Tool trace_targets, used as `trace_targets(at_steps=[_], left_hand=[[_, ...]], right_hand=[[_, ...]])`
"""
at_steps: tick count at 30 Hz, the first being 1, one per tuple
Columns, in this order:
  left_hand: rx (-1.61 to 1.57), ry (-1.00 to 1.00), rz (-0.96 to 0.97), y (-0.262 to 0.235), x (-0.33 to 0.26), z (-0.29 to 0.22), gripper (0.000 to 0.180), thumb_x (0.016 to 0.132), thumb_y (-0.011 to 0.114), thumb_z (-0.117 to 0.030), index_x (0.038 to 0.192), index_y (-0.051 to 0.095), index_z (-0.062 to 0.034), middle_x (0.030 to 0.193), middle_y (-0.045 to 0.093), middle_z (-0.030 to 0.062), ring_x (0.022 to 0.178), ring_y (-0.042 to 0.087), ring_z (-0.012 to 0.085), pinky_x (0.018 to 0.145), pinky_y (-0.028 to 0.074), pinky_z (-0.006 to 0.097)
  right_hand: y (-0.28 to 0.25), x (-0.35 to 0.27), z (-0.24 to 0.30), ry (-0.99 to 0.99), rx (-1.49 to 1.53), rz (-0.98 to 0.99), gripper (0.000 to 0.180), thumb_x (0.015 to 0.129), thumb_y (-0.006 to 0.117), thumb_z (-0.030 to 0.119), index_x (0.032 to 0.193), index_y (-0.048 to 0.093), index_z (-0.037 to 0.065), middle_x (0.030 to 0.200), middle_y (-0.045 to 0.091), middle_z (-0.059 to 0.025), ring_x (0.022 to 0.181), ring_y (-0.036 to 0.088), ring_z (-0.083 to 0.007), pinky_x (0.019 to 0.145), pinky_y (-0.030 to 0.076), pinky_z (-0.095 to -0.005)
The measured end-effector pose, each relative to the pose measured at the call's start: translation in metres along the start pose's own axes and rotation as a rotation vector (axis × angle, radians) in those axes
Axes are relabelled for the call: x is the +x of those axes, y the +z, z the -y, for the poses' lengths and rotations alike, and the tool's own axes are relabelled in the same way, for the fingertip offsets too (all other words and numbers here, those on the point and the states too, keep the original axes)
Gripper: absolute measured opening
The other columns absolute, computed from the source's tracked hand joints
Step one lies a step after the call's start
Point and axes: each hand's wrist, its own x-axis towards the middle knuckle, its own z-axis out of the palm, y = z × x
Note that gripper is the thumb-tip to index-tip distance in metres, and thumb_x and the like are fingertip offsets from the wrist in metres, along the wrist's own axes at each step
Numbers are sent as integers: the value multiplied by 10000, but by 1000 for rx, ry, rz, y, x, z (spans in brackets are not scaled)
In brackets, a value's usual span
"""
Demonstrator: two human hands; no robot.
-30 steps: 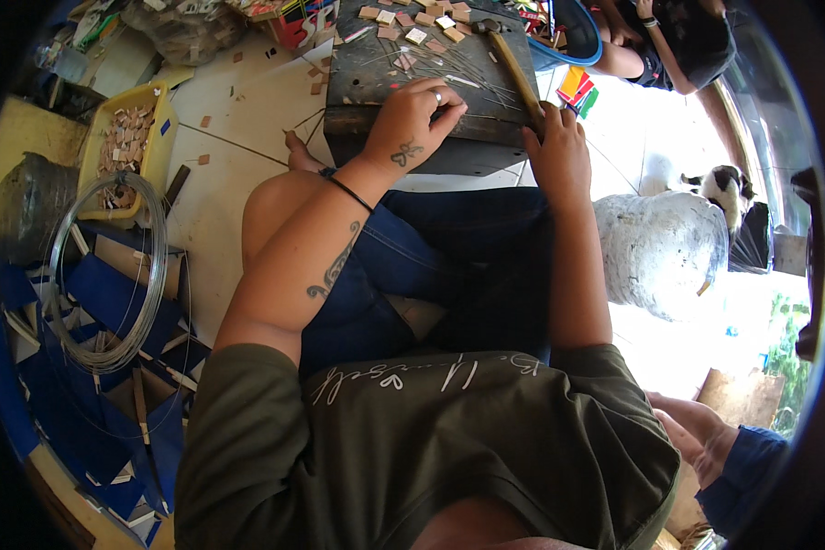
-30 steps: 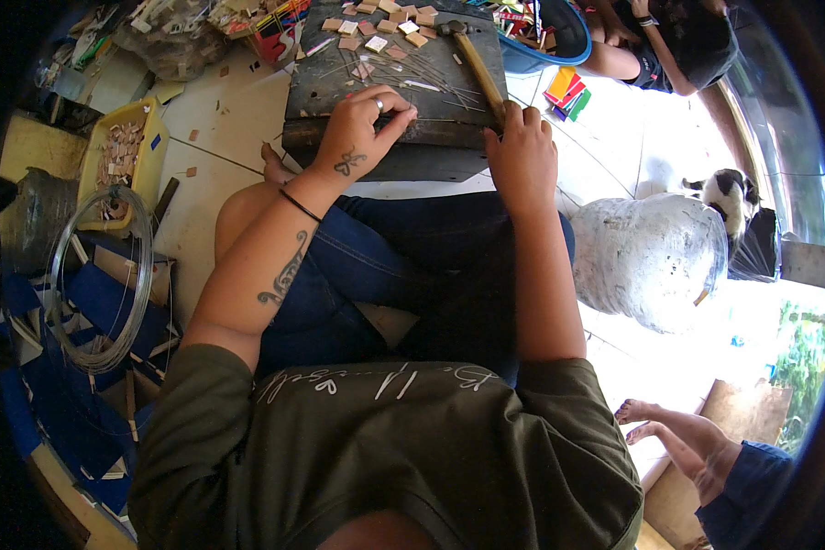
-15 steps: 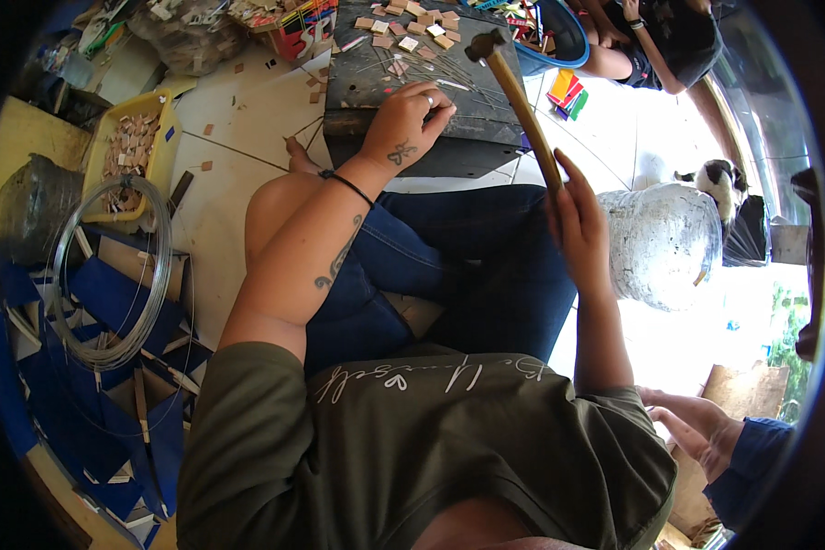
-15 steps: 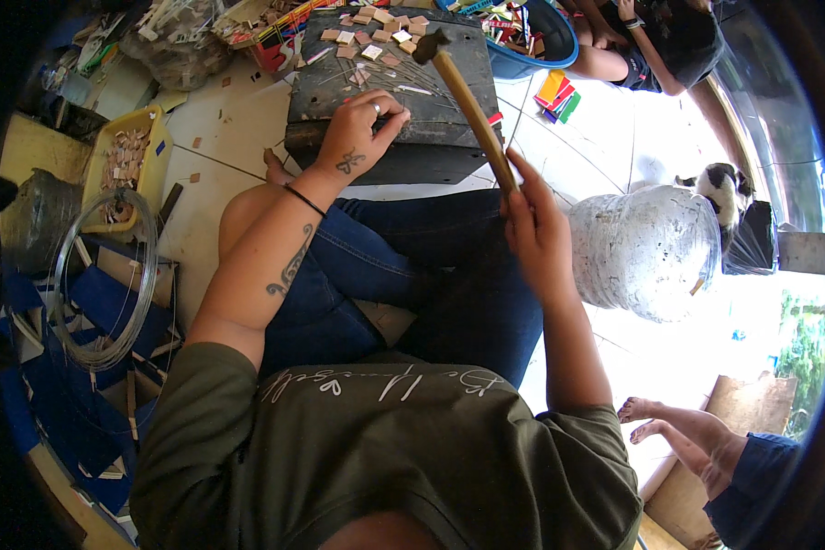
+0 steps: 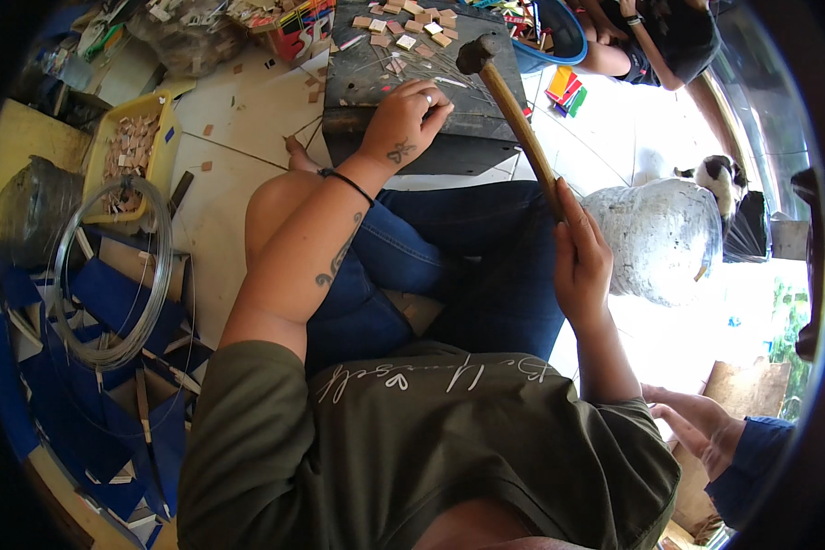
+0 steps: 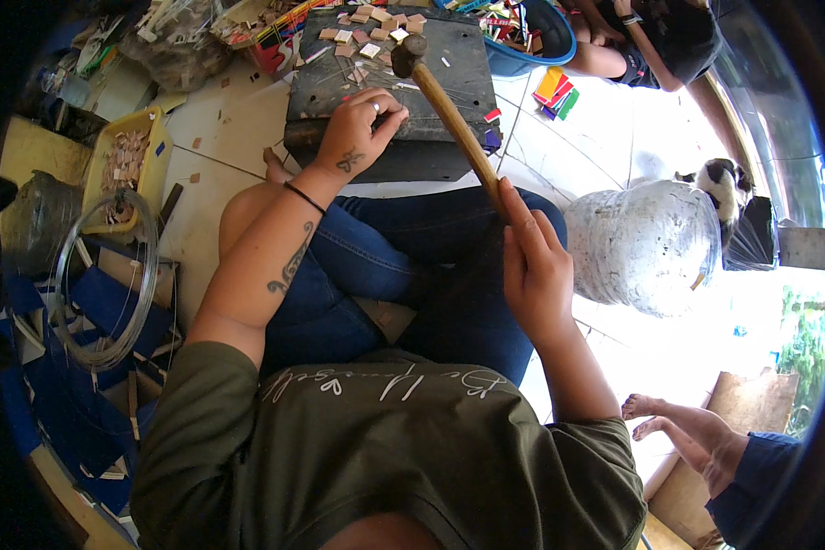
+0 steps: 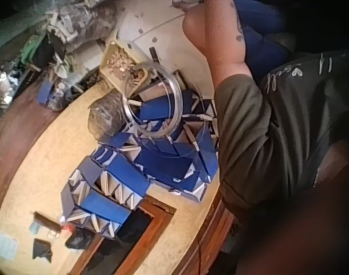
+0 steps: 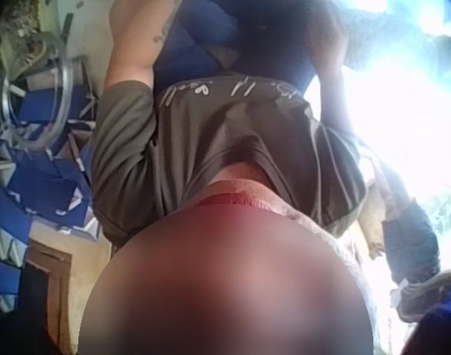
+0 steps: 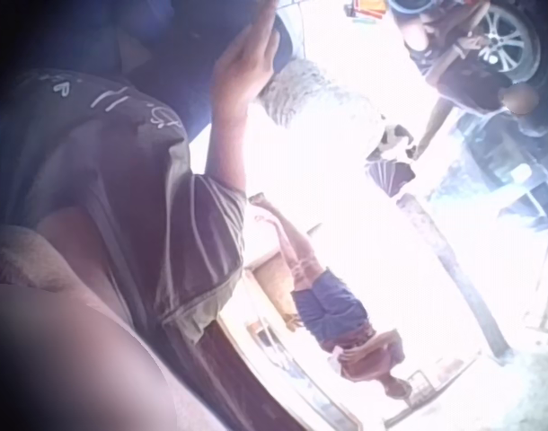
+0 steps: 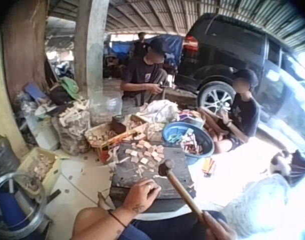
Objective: The person sits on the floor and repeatedly picks up small wooden blocks and thin metal wires. They place a wire on a block and use a hammer to tap it into place, then set the assembled unit aside. The process is repeated continuously with new blocks and wires.
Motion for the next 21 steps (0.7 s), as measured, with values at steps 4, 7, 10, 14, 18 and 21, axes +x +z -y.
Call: trace_targets(at_steps=[4,7,10,14,18,21], left_hand=[[-17,-9,0,1,-1,-1,95,813,656,-56,751,603,-7,773,603,118,780,592,319,710,484,393],[-11,-8,-6,1,-1,0,89,814,656,-55,754,612,-7,781,607,120,788,594,318,716,485,391],[-2,-16,-5,1,-1,1,85,816,656,-55,757,621,-6,785,611,124,793,600,316,715,488,388],[-27,-26,7,0,-1,1,97,826,669,-55,778,619,13,791,632,117,767,634,294,701,499,361],[4,-14,1,0,-1,0,87,830,669,-56,787,634,12,797,640,119,761,640,291,695,502,357],[-21,-44,0,0,-2,-1,86,827,669,-60,781,644,8,795,641,117,765,633,293,698,501,362]], right_hand=[[1,-2,-3,26,26,21,475,914,503,-33,1361,529,126,790,529,-122,648,545,-242,617,459,-327],[3,-2,-6,-2,34,-36,474,915,504,-31,1362,530,125,785,529,-117,640,535,-239,609,453,-321],[3,-2,-8,14,30,16,477,915,506,-31,1365,529,126,780,523,-111,630,523,-232,600,445,-315],[3,-2,-9,-94,38,-94,483,912,507,-34,1367,528,125,773,512,-105,623,515,-218,594,439,-310],[3,-3,-11,30,6,31,484,909,511,-35,1366,530,124,761,501,-104,620,513,-211,590,436,-309],[6,-4,-14,-12,24,-63,484,908,513,-35,1364,531,125,750,494,-104,617,512,-211,583,436,-310]])
